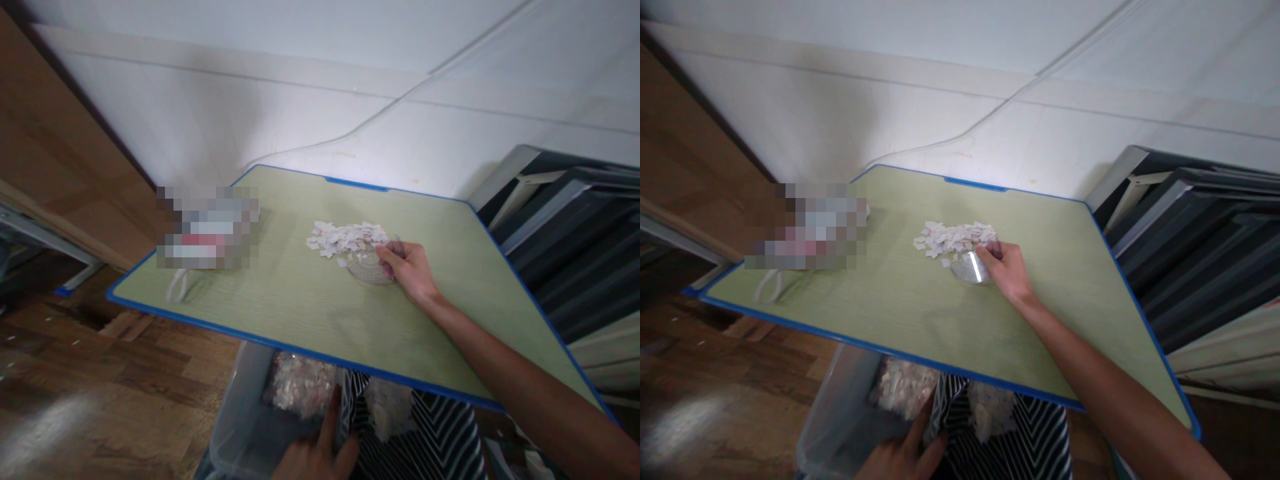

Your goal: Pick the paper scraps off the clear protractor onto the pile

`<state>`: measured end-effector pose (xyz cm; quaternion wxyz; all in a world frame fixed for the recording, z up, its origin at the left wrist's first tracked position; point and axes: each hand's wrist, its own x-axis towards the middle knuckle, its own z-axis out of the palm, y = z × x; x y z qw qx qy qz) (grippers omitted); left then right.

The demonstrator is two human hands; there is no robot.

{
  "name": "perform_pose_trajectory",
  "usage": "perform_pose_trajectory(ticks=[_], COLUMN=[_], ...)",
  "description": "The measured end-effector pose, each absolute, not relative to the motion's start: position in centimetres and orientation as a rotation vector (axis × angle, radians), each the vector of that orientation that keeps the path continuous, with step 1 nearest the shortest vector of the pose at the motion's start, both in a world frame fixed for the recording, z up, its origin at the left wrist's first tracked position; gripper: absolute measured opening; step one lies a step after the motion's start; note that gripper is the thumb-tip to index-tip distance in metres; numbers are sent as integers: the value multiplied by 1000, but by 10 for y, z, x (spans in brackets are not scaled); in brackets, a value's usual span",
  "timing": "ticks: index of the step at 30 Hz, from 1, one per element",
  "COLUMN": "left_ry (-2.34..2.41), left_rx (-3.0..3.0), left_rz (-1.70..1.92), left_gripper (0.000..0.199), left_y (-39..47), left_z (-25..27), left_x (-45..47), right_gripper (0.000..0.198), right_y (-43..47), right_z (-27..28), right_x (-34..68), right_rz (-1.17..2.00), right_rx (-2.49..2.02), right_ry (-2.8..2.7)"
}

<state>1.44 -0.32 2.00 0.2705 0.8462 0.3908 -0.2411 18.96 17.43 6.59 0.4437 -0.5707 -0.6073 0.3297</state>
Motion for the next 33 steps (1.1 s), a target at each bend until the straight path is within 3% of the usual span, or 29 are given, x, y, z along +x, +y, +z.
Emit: perform_pose_trajectory(ticks=[10, 18, 27, 33], left_ry=[1085, 1089, 1106, 1071], left_rx=[2359, 2326, 2358, 2393], left_rz=[-622, -625, -586, -589], left_gripper=[38, 44, 41, 44], left_y=[-8, -8, -9, -12], left_z=[17, 14, 10, 6], left_x=[13, 12, 10, 9], right_gripper=[29, 21, 24, 26], right_y=[184, 183, 177, 174], right_z=[71, 91, 98, 102], right_x=[190, 194, 195, 201], right_rz=[867, 1217, 964, 1289], right_rx=[-1582, -1716, -1591, -1676], right_ry=[-1472, -1596, -1702, -1661])
